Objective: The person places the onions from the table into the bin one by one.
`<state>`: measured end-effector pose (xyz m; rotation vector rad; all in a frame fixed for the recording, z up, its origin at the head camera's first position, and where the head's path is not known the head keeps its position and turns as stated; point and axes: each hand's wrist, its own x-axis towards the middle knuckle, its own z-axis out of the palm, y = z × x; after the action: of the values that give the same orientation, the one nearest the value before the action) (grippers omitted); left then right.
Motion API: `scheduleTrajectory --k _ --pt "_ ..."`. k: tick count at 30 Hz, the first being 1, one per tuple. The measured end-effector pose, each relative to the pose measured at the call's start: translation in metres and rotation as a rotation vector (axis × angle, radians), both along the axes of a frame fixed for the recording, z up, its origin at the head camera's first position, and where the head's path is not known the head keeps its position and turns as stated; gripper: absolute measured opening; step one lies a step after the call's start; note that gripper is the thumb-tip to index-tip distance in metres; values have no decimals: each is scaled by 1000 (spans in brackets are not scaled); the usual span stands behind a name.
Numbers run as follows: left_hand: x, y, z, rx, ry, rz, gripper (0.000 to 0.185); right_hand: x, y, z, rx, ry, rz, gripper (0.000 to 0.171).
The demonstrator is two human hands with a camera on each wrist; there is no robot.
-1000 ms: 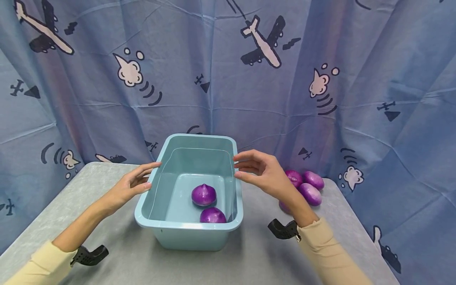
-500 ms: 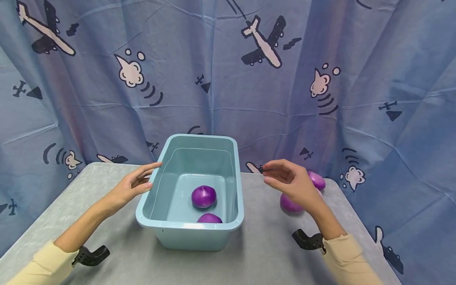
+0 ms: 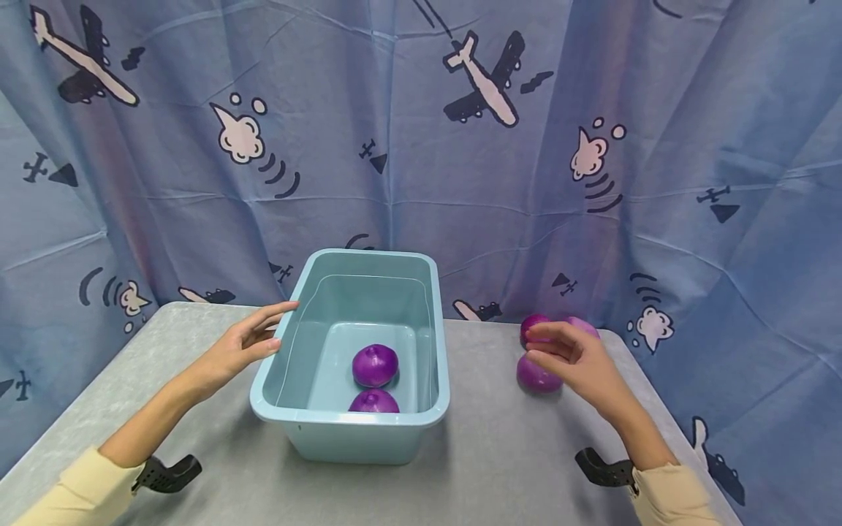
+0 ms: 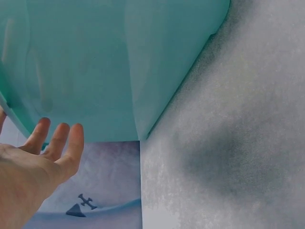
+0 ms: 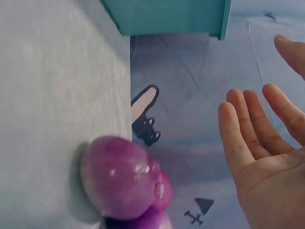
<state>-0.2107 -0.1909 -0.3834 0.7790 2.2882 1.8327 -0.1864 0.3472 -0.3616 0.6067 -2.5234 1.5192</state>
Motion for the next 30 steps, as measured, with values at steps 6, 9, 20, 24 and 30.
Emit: scheduleTrajectory --k 6,9,20,24,30 --pt "0 0 -1 -2 -3 -2 59 4 17 -7 27 -32 -43 36" --pt "0 0 -1 -3 -2 -2 59 7 23 -9 41 -40 -76 36" --pt "0 -1 -1 -2 0 -3 59 7 42 -17 85 -80 -136 36" --pt "0 0 -1 0 0 -6 59 7 51 -21 112 -105 -169 39" --pt "0 0 -1 1 -3 -12 59 8 67 -25 175 -127 -239 45"
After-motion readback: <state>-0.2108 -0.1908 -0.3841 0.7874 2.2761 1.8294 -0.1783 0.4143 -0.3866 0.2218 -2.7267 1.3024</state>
